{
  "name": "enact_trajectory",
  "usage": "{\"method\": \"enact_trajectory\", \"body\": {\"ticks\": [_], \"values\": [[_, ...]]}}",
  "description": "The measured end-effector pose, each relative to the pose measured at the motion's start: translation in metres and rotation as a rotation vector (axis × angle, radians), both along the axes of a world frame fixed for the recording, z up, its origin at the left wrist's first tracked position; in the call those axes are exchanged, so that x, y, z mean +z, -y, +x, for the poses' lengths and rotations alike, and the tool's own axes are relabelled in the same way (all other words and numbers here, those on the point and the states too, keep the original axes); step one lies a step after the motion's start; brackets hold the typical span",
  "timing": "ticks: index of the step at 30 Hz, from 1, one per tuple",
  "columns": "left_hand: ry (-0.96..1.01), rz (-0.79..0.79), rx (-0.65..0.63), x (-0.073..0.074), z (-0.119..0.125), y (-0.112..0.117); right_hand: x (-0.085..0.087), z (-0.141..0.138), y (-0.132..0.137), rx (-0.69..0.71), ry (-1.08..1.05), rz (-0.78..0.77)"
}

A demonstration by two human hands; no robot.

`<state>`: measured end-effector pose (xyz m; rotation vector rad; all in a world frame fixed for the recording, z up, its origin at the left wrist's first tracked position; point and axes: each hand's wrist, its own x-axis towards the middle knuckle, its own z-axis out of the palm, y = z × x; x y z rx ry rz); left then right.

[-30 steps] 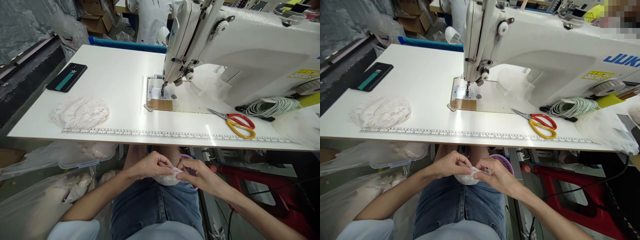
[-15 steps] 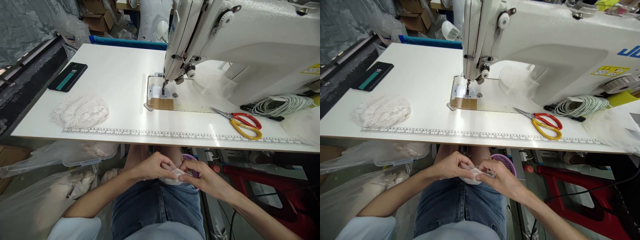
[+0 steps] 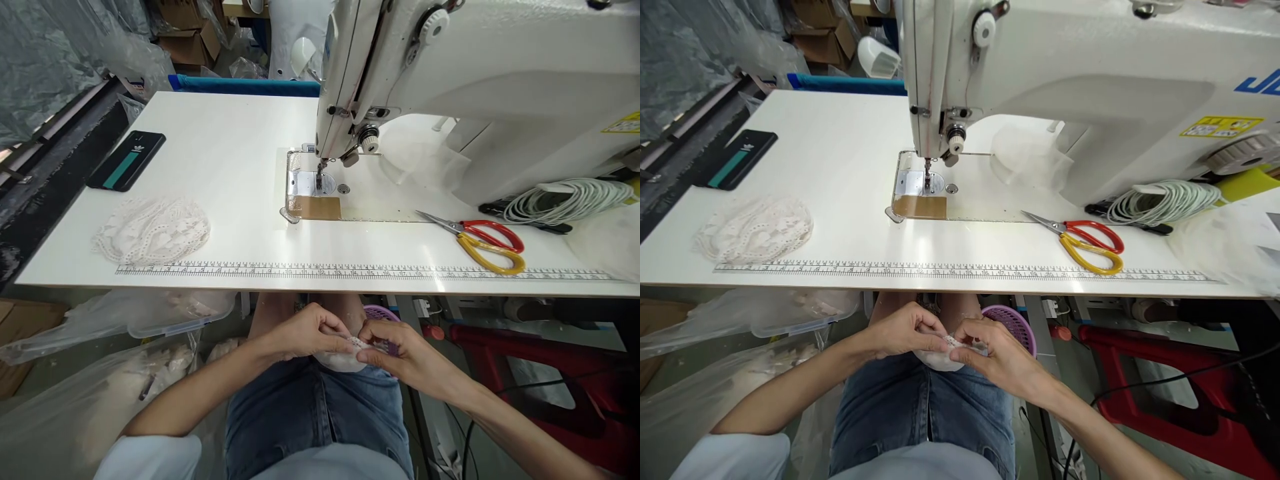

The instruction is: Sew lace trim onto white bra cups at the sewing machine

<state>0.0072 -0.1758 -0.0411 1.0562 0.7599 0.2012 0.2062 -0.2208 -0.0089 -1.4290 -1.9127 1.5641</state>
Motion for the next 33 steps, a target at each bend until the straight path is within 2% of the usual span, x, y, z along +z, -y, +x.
{"method": "enact_trajectory", "body": {"ticks": [7, 11, 12, 14, 16, 17, 18, 21, 24, 26, 29, 31, 33], "values": [[-0.003, -0.081, 0.017, 0.002, 0.01, -0.002, -0.002, 0.005, 0.003, -0.014, 0.026, 0.07], [0.006, -0.095, -0.007, 0.001, 0.017, -0.003, 0.017, 0.029, 0.0, 0.021, 0.076, 0.179], [0.009, -0.108, -0.016, 0.001, 0.018, -0.003, 0.024, 0.042, -0.003, 0.011, 0.109, 0.243], [0.014, -0.141, -0.037, 0.0, 0.02, -0.004, 0.038, 0.075, -0.013, -0.111, 0.226, 0.453], [0.008, -0.149, -0.053, 0.0, 0.022, -0.006, 0.044, 0.113, -0.026, -0.291, 0.509, 0.779], [0.002, -0.147, -0.056, 0.0, 0.023, -0.006, 0.043, 0.131, -0.032, -0.328, 0.687, 0.911], [-0.004, -0.148, -0.055, 0.0, 0.024, -0.006, 0.04, 0.146, -0.039, -0.34, 0.836, 0.977], [-0.015, -0.159, -0.039, 0.001, 0.026, -0.007, 0.024, 0.176, -0.054, -0.233, 1.047, 0.906], [-0.04, -0.182, -0.022, 0.003, 0.027, -0.006, 0.017, 0.186, -0.067, -0.172, 1.131, 0.868], [-0.068, -0.19, -0.016, 0.004, 0.028, -0.006, 0.019, 0.19, -0.078, -0.127, 1.121, 0.815], [-0.076, -0.177, -0.022, 0.007, 0.028, -0.006, 0.027, 0.198, -0.091, -0.027, 1.012, 0.643], [-0.067, -0.156, -0.036, 0.008, 0.027, -0.005, 0.03, 0.201, -0.088, -0.032, 1.009, 0.561], [-0.065, -0.133, -0.052, 0.007, 0.025, -0.005, 0.031, 0.198, -0.072, -0.098, 1.025, 0.573]]}}
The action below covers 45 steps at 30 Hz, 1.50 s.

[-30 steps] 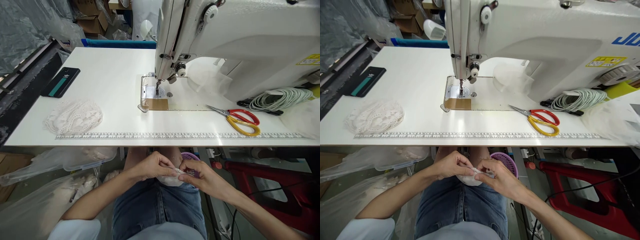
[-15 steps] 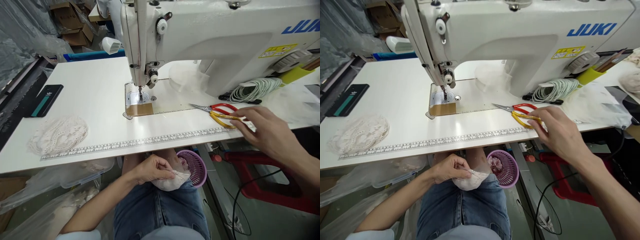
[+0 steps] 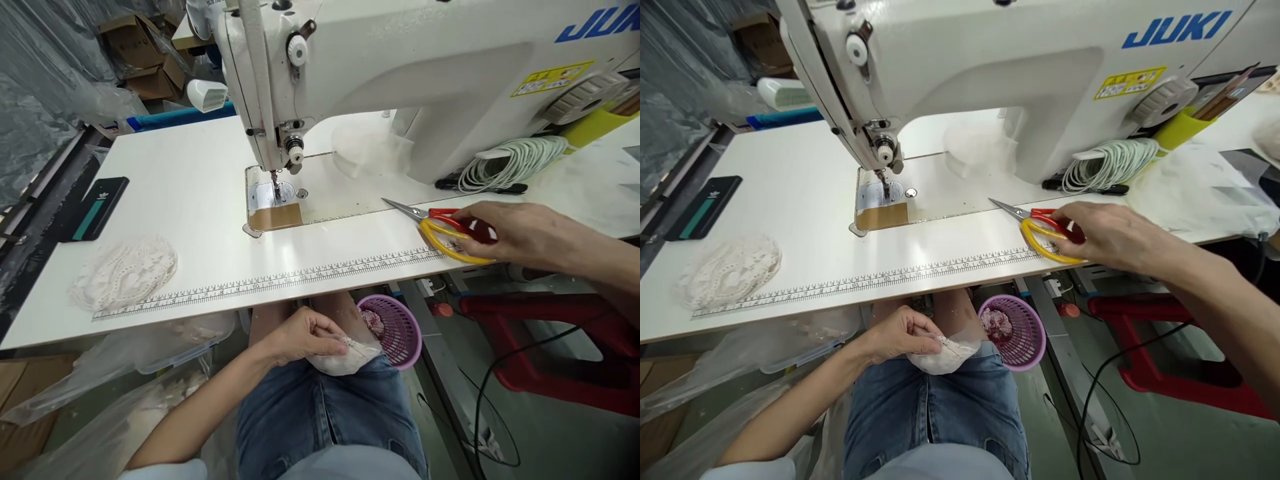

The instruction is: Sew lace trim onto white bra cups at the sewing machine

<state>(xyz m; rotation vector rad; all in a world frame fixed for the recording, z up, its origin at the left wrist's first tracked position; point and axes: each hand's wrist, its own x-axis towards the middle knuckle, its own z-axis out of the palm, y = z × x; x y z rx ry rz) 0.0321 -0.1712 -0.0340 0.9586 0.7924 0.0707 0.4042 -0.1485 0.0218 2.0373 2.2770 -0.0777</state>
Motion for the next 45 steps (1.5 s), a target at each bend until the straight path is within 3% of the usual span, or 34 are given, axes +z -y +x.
{"method": "enact_trajectory", "body": {"ticks": [4, 8, 12, 19, 31, 45], "values": [[0.012, 0.033, -0.026, -0.006, -0.004, 0.001, -0.002, -0.029, 0.057, 0.037, -0.156, 0.13], [0.029, 0.028, -0.029, -0.01, -0.007, 0.002, -0.009, -0.082, 0.11, 0.074, -0.516, 0.001], [0.036, 0.035, -0.033, -0.008, -0.009, 0.006, -0.028, -0.121, 0.134, 0.117, -0.593, -0.081], [0.027, 0.037, -0.039, -0.002, -0.014, 0.011, -0.049, -0.129, 0.138, 0.155, -0.676, -0.141], [0.043, 0.031, -0.052, -0.001, -0.015, 0.011, -0.039, -0.132, 0.135, 0.201, -0.641, -0.268], [0.01, 0.073, -0.074, -0.003, -0.012, 0.01, -0.048, -0.125, 0.135, 0.232, -0.611, -0.255]]}}
